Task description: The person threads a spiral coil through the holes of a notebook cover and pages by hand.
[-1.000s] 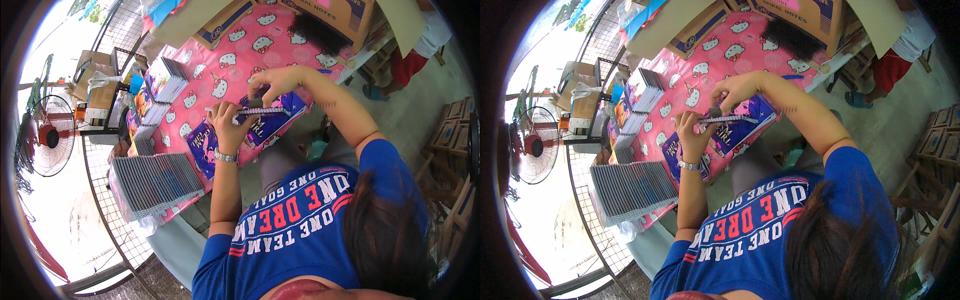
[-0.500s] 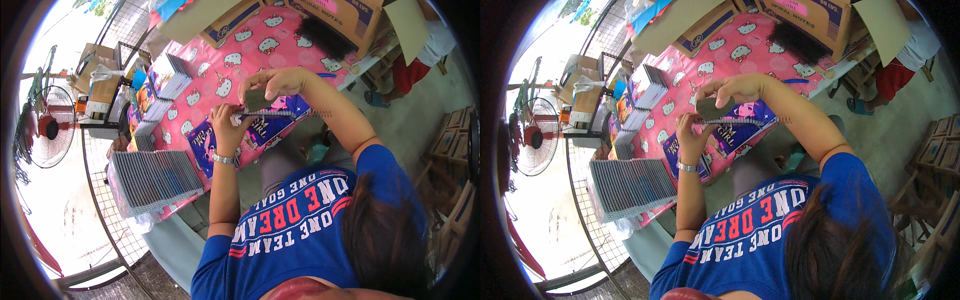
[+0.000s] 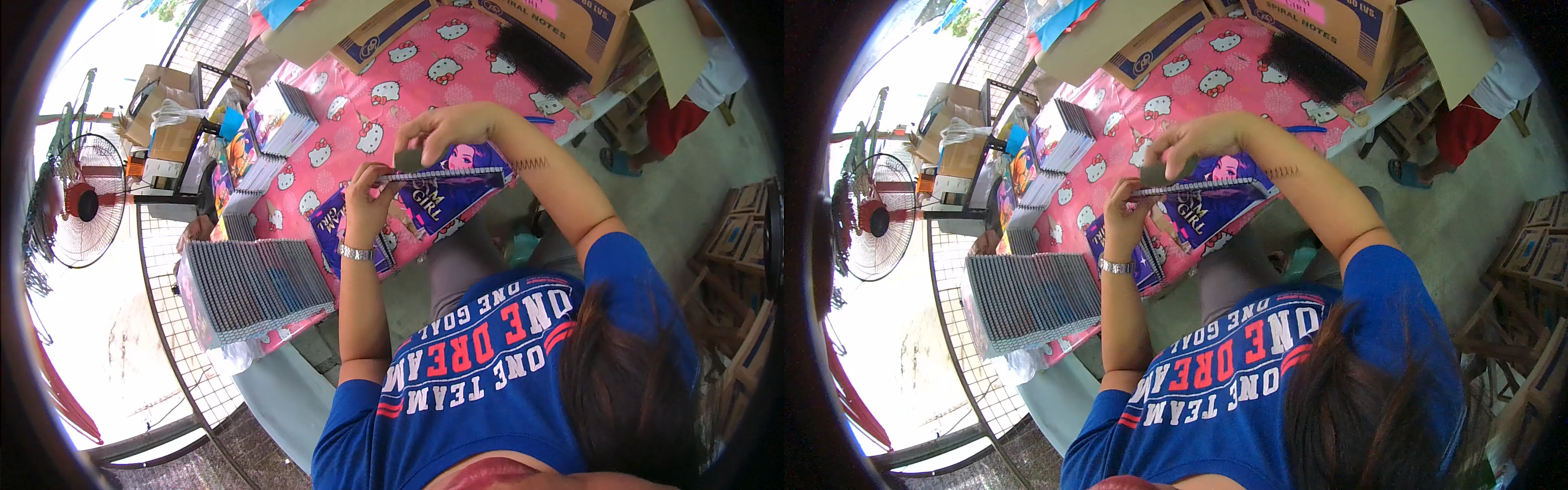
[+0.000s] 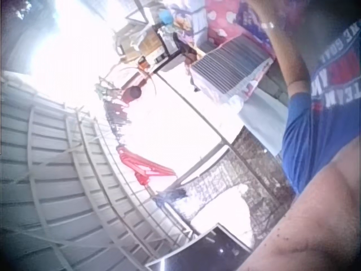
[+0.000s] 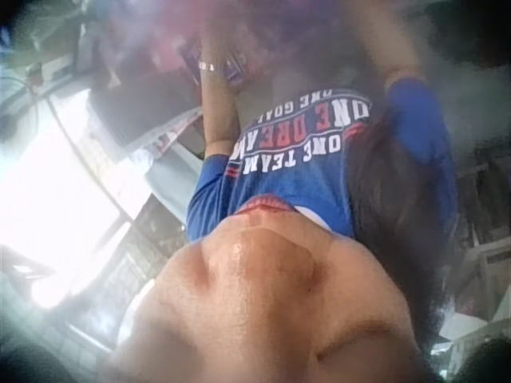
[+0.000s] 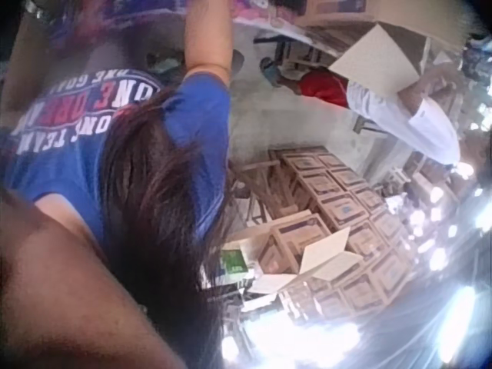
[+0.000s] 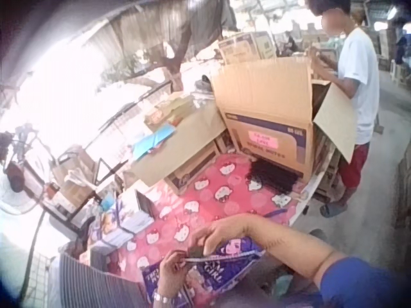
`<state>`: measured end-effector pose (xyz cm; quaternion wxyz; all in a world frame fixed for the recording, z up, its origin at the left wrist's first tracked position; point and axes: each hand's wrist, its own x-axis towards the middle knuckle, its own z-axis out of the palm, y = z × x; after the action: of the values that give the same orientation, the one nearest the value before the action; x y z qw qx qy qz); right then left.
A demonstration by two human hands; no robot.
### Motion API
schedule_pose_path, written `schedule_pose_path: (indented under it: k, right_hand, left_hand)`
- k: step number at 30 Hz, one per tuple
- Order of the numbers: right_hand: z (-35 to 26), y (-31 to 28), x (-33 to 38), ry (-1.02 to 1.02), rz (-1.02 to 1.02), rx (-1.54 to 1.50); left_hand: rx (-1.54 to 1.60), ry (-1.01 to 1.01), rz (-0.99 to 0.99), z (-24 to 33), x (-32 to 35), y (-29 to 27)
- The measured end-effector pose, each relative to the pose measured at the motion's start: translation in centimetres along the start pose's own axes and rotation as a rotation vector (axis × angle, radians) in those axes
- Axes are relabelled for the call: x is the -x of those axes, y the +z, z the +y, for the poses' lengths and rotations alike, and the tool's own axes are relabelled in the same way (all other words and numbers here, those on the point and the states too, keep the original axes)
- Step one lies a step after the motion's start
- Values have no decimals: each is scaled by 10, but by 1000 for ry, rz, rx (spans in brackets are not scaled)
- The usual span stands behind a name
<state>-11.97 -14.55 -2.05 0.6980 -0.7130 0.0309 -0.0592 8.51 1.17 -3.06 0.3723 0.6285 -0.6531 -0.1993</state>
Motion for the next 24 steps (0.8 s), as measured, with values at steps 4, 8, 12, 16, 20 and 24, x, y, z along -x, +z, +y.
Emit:
schedule_pose_path:
  k: [4, 8, 12, 16, 20, 24]
  right_hand:
    - [1, 6, -1, -128, -33, -274]
    - [-1, -1, -5, -53, -47, -173]
    - [1, 6, -4, 24, -61, -406]
    - [3, 10, -3, -121, -92, -435]
    - [4, -1, -6, 87, 32, 120]
    - [8, 3, -14, -47, -131, -401]
  left_hand:
    - [31, -14, -40, -7, 3, -1]
    - [-251, 138, 20, -9, -4, -6]
    - [66, -140, -45, -8, 1, -3]
    - [366, -204, -51, -23, 3, 4]
    - [328, -177, 11, -15, 0, 8]
    - [314, -133, 42, -18, 2, 9]
